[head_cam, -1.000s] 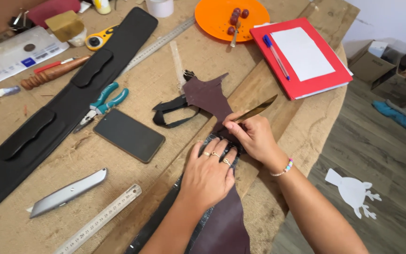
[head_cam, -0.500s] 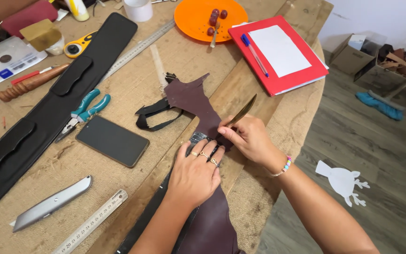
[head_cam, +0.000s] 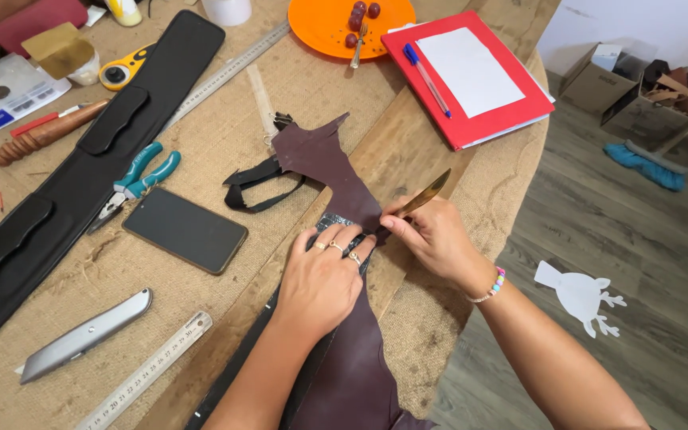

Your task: Marking and cutting leather components on a workbench using a ruler, stylus, and rotary cutter.

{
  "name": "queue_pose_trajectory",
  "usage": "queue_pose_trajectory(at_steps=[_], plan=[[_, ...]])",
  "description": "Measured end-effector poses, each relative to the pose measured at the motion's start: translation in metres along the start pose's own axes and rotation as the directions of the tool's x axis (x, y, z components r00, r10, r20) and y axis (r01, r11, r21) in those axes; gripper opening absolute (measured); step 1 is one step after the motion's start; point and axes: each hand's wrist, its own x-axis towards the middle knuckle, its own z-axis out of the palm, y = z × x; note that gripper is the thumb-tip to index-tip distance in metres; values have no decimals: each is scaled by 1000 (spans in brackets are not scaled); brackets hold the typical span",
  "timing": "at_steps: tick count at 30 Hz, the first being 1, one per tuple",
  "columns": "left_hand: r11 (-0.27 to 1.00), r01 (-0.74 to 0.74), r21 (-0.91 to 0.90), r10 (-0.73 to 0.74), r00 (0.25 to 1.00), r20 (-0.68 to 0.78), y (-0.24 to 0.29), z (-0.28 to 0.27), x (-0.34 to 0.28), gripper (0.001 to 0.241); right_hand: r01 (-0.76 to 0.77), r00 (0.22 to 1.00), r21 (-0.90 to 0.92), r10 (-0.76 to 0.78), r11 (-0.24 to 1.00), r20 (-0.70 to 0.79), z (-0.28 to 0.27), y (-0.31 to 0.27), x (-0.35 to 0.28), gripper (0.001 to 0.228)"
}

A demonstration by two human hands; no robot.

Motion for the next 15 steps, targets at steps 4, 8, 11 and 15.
queue_pose_trajectory(at_steps=[4,8,11,15], plan=[[1000,6,18,-6,1000,22,0,-1,-1,49,17,1000,-8,-17,1000,-5,-1,-3,-3,18],[1000,30,5,-30,997,71,0,-1,1,46,34,999,6,-34,999,-16,-1,-3,-5,17],[998,50,-31,-46,991,127,-4,-6,5,44,42,999,7,-42,999,-15,-1,-10,-4,18],[996,60,-65,-49,985,167,-5,-11,7,45,39,999,9,-39,999,-19,-1,-10,-8,17]])
